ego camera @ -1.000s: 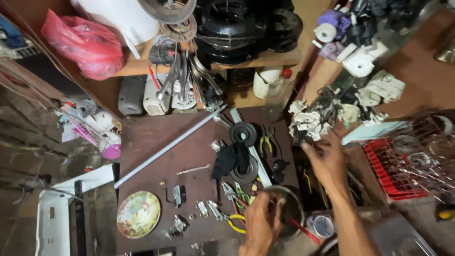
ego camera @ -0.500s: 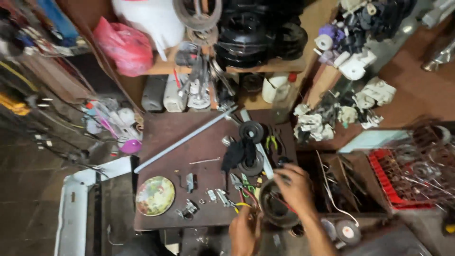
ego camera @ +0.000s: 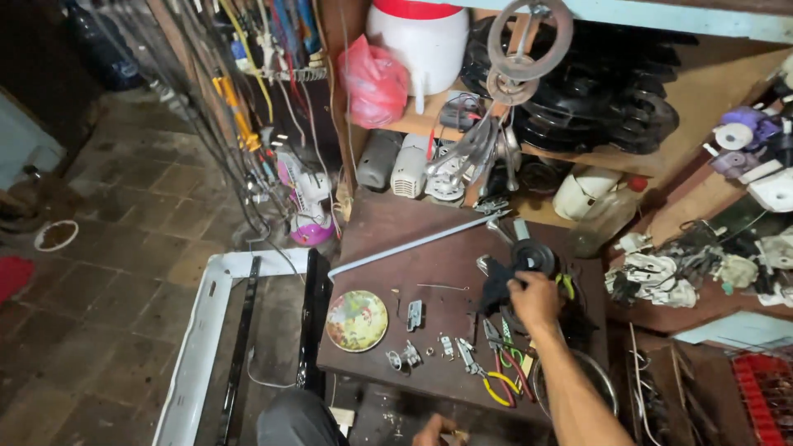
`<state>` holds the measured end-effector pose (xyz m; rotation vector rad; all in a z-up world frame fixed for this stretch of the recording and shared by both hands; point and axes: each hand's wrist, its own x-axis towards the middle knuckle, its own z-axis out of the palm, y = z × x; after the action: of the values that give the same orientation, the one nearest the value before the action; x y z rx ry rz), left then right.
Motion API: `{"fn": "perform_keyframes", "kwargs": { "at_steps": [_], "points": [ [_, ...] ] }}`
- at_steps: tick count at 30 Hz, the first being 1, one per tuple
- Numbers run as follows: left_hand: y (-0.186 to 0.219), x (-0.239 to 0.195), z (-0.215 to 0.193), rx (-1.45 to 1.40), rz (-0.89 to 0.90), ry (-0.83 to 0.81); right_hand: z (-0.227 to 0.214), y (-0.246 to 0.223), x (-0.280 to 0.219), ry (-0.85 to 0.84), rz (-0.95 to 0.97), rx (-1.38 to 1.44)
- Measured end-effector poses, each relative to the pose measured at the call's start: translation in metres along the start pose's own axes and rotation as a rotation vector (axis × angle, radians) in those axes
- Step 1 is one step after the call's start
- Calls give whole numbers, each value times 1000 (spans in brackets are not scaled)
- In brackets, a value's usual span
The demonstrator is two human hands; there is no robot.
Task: The person sits at a cluttered workbench and wipes small electronic components with a dark cloth. They handle a brass-colored piece and a silver metal part, wiping each with the cloth and placing them back on the table. The person also briefly dips the cloth into a metal bowl containing liquid before continuing to wipe the parts.
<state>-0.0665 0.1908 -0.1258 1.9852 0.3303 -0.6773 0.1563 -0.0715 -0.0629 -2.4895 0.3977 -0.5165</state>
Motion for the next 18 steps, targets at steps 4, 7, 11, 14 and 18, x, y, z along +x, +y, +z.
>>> {"fn": "perform_keyframes", "kwargs": {
  "at_steps": [4,7,11,14,18],
  "points": [
    [4,-22,-11,-211,27,137,-55,-24,-14,82,215,435],
    [-5,-12,-6,-454,215,322,-98,-38,-38,234,234,742],
    [23,-39,-26,-772,351,220,-150,-59,-123,281,217,1018],
    [48,-67,-34,-936,349,6,-157,-69,-198,181,283,1071],
    [37,-79,8,-1413,208,-525,-113,-60,-292,-178,552,1316]
  ]
}}
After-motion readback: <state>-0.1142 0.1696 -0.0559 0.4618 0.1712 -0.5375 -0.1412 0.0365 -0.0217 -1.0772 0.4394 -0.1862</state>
